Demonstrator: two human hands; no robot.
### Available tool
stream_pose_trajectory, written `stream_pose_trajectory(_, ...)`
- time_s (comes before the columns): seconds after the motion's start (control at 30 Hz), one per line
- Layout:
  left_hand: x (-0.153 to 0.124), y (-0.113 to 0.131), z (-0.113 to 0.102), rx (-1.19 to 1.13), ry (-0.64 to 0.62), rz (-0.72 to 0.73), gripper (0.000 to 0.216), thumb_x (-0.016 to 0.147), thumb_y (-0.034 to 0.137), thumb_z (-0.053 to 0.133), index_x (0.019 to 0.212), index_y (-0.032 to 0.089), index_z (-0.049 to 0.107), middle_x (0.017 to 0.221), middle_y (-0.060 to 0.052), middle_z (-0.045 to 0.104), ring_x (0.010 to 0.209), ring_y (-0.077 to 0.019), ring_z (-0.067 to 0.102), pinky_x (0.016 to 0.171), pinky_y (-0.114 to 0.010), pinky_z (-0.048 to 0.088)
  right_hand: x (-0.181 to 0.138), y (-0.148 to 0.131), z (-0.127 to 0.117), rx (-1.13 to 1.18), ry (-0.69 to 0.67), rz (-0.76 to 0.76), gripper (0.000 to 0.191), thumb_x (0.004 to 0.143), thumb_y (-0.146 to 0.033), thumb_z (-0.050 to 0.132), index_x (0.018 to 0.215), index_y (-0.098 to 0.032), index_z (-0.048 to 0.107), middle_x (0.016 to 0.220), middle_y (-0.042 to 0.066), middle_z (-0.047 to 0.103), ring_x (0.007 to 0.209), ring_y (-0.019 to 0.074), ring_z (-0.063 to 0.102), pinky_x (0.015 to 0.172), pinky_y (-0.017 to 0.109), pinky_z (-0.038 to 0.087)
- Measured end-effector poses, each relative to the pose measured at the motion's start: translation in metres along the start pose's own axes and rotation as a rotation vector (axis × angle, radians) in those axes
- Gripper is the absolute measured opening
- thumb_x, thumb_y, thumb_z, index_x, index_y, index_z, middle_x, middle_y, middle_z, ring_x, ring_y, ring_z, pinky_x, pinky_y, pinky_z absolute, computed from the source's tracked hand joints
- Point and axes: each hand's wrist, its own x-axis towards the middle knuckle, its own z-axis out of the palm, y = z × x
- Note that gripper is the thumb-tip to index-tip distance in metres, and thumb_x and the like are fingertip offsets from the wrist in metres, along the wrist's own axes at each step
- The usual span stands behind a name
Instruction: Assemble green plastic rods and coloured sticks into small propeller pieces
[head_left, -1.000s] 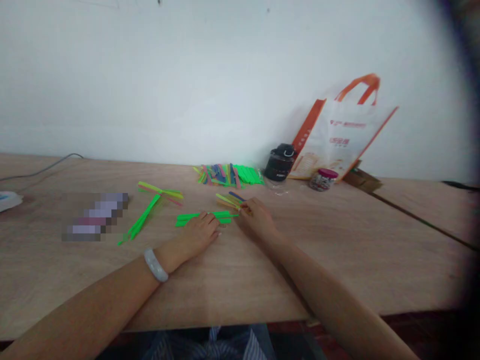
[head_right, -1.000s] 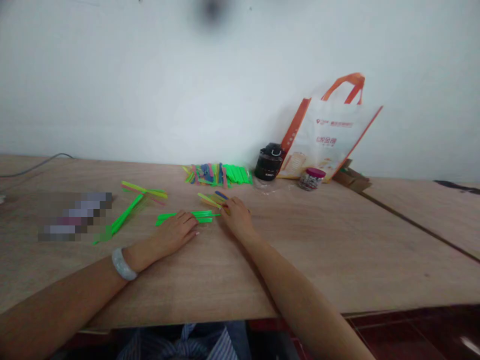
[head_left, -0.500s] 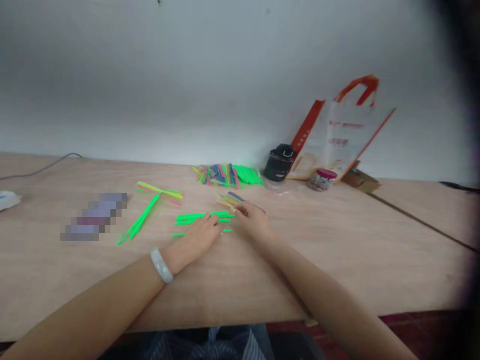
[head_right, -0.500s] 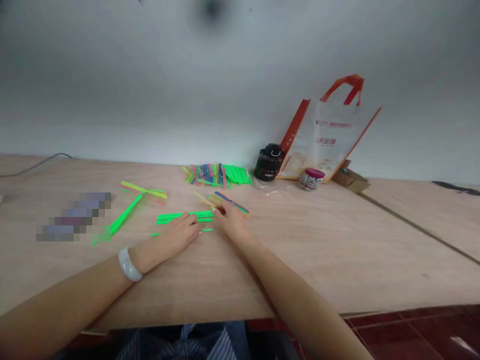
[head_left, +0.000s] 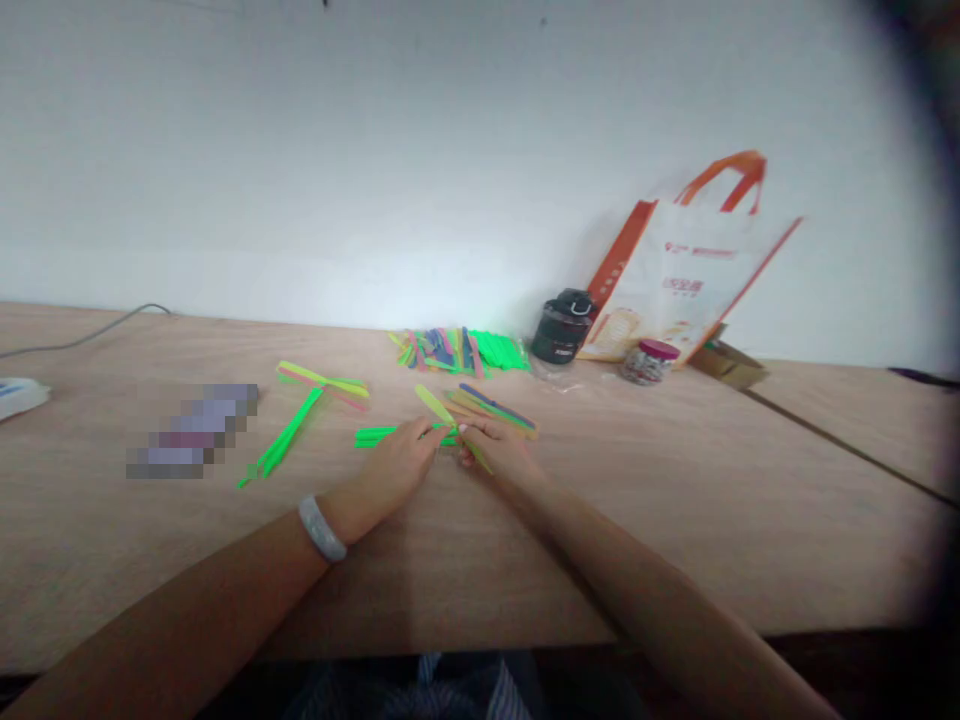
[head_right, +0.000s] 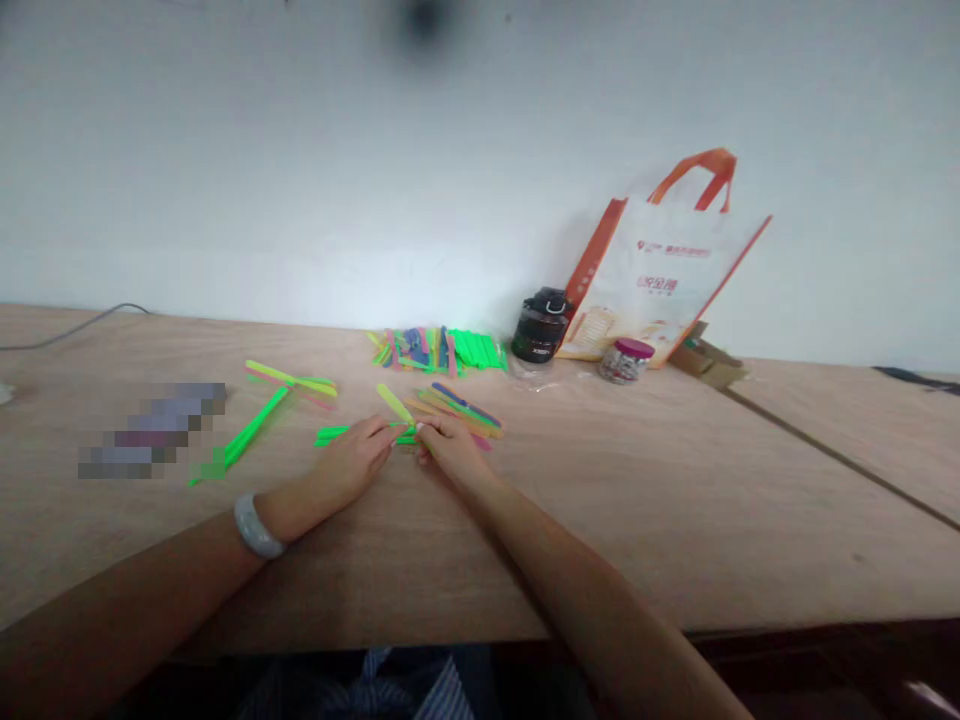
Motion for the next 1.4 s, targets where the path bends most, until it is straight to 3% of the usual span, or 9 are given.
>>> stream_pose_trajectory(0.3, -0.001, 0.0, 0.0, 0.002, 0.036, -0.031, 0.031, 0.093, 0.014, 0.038, 0.119, 0.017, 0.056, 0.101, -0.007, 0.058, 0.092, -0.0178, 0.056, 0.081, -0.032, 0.05, -0.002, -0.001, 0.003, 0.09, -0.05, 0.018, 0.023, 0.077, -0.038, 0.054, 0.066, -0.018, 0.057, 0.054, -0.002, 0.053, 0.05, 0.0103, 0.049, 0.052, 0.025, 0.042)
stream_pose_trajectory(0.53, 0.0, 0.0, -0.003, -0.02, 0.014, -0.031, 0.03, 0.092, 0.014, 0.039, 0.116, 0.017, 0.057, 0.102, -0.008, 0.058, 0.093, -0.0182, 0.055, 0.083, -0.032, 0.049, -0.002, 0.001, 0.005, 0.213, -0.009, 0.088, 0.021, 0.075, -0.038, 0.058, 0.072, -0.017, 0.059, 0.063, 0.0, 0.059, 0.052, 0.0106, 0.053, 0.053, 0.026, 0.045)
stream_pose_trajectory(0.8, -0.002, 0.002, -0.006, 0.065, -0.026, -0.058, 0.031, 0.094, 0.016, 0.037, 0.118, 0.019, 0.057, 0.098, -0.006, 0.058, 0.089, -0.0171, 0.055, 0.079, -0.03, 0.048, -0.003, 0.002, 0.005, -0.051, -0.055, -0.034, 0.024, 0.081, -0.035, 0.048, 0.068, -0.02, 0.06, 0.054, -0.002, 0.053, 0.051, 0.0112, 0.048, 0.054, 0.024, 0.042)
stream_pose_trajectory(1.07, -0.005, 0.001, -0.003, 0.127, -0.029, -0.052, 0.032, 0.094, 0.017, 0.035, 0.117, 0.019, 0.058, 0.093, -0.006, 0.055, 0.084, -0.0171, 0.053, 0.074, -0.028, 0.047, -0.007, 0.004, 0.007, -0.437, 0.067, -0.278, 0.026, 0.082, -0.029, 0.045, 0.08, -0.021, 0.07, 0.067, 0.002, 0.061, 0.071, 0.0183, 0.056, 0.069, 0.03, 0.044)
stream_pose_trajectory(1.4, -0.007, -0.001, -0.002, 0.105, 0.014, -0.044, 0.033, 0.095, 0.017, 0.034, 0.117, 0.019, 0.058, 0.089, -0.005, 0.055, 0.08, -0.016, 0.052, 0.07, -0.027, 0.046, -0.014, -0.003, 0.011, -0.464, 0.06, -0.348, 0.028, 0.084, -0.025, 0.044, 0.089, -0.022, 0.071, 0.079, 0.004, 0.066, 0.077, 0.0187, 0.058, 0.072, 0.03, 0.045)
